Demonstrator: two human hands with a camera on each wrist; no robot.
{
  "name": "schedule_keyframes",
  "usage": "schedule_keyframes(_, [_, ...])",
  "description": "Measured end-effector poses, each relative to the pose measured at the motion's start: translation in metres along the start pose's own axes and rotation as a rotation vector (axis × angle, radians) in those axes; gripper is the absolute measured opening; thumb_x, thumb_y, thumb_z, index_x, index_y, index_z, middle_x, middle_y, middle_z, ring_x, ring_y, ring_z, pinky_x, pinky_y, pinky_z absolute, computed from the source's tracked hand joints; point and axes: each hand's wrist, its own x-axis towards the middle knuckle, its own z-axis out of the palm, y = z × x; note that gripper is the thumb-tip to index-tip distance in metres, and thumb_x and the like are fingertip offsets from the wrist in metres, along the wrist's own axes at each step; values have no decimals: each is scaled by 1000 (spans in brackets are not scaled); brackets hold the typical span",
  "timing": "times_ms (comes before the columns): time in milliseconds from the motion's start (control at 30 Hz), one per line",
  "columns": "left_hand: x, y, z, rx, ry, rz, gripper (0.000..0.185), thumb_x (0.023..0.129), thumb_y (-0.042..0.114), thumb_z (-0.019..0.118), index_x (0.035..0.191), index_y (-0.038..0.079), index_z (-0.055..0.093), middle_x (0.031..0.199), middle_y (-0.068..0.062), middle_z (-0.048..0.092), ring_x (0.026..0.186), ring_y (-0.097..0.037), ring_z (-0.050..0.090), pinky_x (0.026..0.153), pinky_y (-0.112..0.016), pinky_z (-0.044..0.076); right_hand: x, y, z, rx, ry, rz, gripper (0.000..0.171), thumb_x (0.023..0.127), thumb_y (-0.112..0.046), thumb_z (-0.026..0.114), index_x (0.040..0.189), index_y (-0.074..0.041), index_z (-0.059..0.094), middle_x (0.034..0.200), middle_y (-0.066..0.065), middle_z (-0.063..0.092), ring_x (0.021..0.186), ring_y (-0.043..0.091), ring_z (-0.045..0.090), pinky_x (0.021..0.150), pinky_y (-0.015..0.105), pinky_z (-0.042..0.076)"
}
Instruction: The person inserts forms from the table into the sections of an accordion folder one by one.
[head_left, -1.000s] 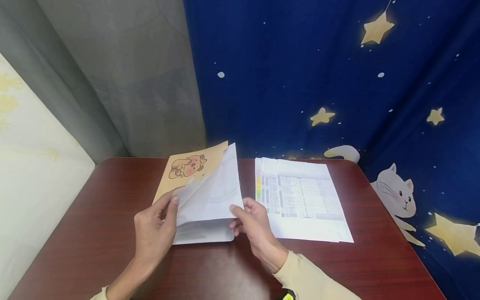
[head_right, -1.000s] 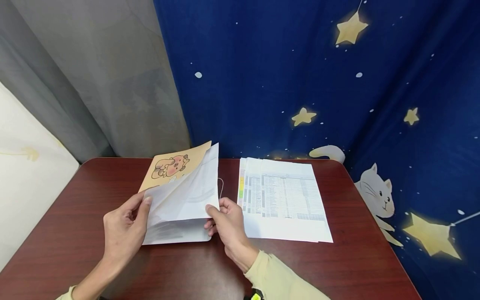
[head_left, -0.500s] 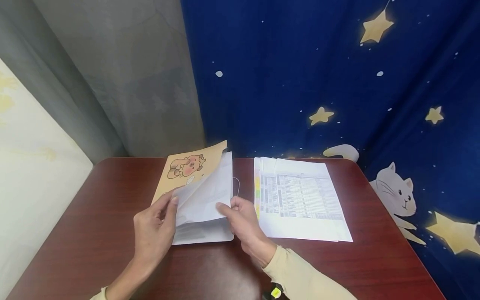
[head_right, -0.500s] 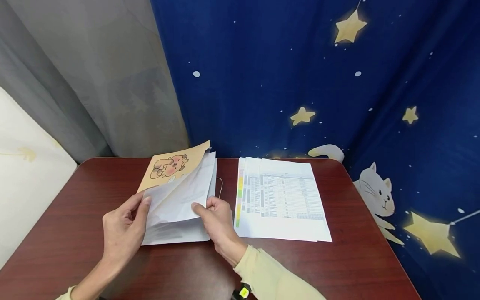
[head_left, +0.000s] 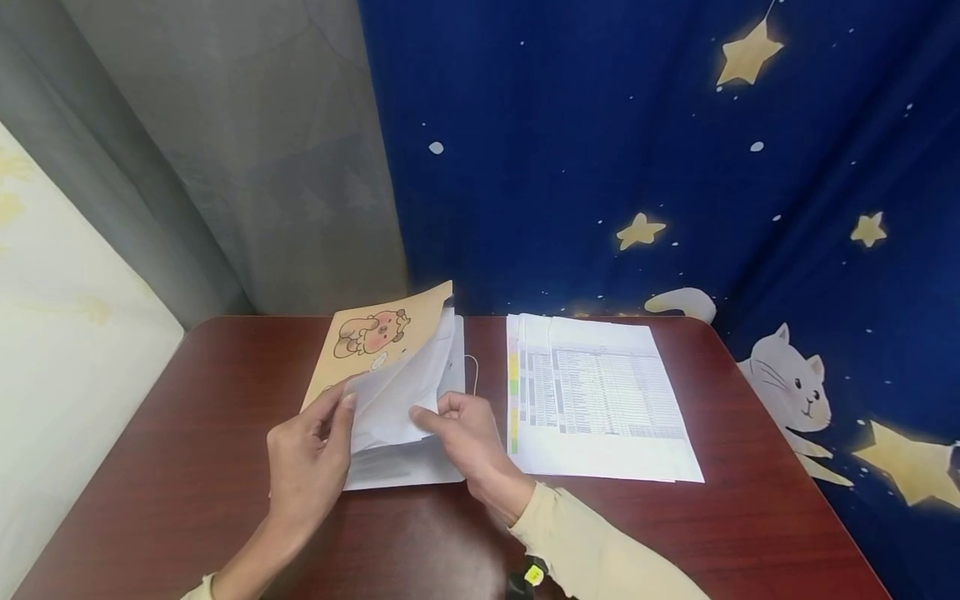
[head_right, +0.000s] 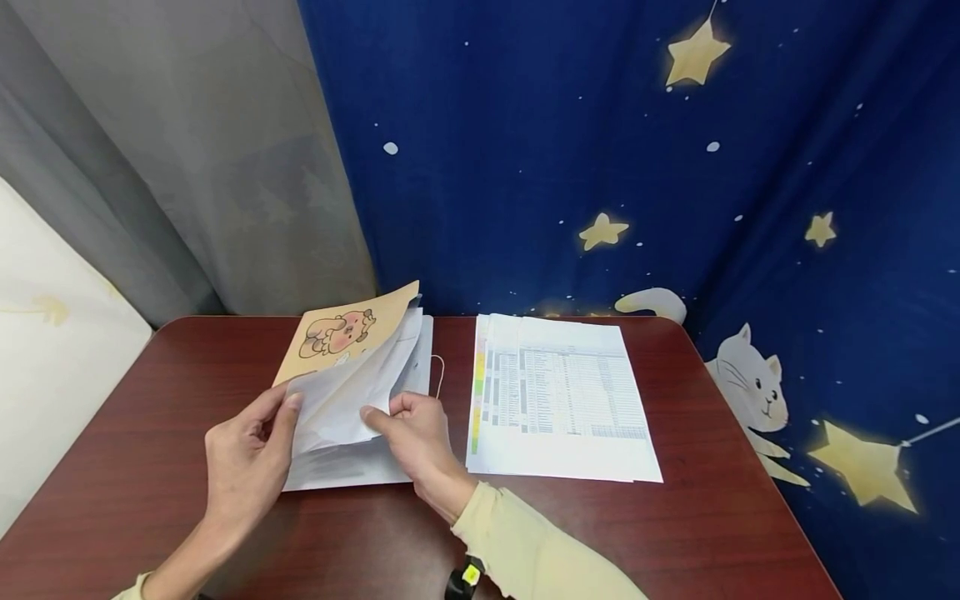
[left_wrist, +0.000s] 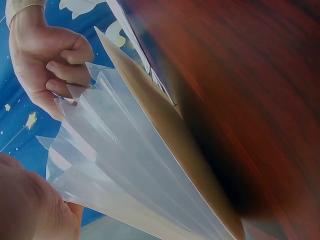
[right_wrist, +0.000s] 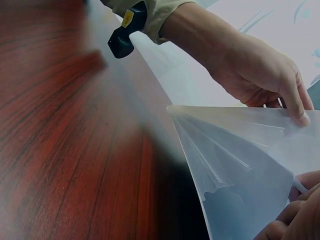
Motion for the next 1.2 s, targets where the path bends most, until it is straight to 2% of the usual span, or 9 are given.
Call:
schedule_keyframes(233, [0,-1,1,-15,-5,5,26,96,-3,71,116,9,82,97,-12,83,74,13,60,67,-6,45,4,3,7,-42,6,-4,40,83,-30,86,60,-14,57,63,-7,45,75,13,47,65,27,36])
schedule_keyframes(467, [2,0,1,7,-24,-6,24,96,0,72,115,9,82,99,-10,83,65,7,54,56,-11,41,6,0,10,-95,2,-12,37,82,-34,88,62,-12,65,59,-8,44,71,12,45,57,27,32])
schedule_keyframes(600, [2,1,1,4,-32,-17,23,97,2,72,116,10,82,101,-9,83,65,6,55,56,-11,41,7,-2,10,-128,-5,-14,38,82,-37,88,62,-12,67,56,-9,42,68,12,44,54,27,30])
schedule_keyframes(900, [3,2,0,-1,-30,-19,25,98,3,71,118,13,82,102,-8,83,66,6,56,57,-10,42,8,2,9,-144,-3,-7,47,80,-43,88,58,-17,56,54,-9,34,60,11,38,52,27,26])
schedule_keyframes(1033, [3,2,0,-8,-30,-19,26,98,2,71,119,14,82,102,-9,83,67,5,56,58,-10,42,8,5,9,-117,9,-12,48,80,-42,89,62,-17,53,55,-9,33,60,12,37,52,26,27])
schedule_keyframes(1200, [3,0,0,-4,-25,-15,26,97,2,72,118,13,82,97,-9,83,64,6,54,54,-12,39,8,6,7,-64,39,-8,37,85,-46,85,78,-15,66,58,-9,41,64,12,42,59,27,35])
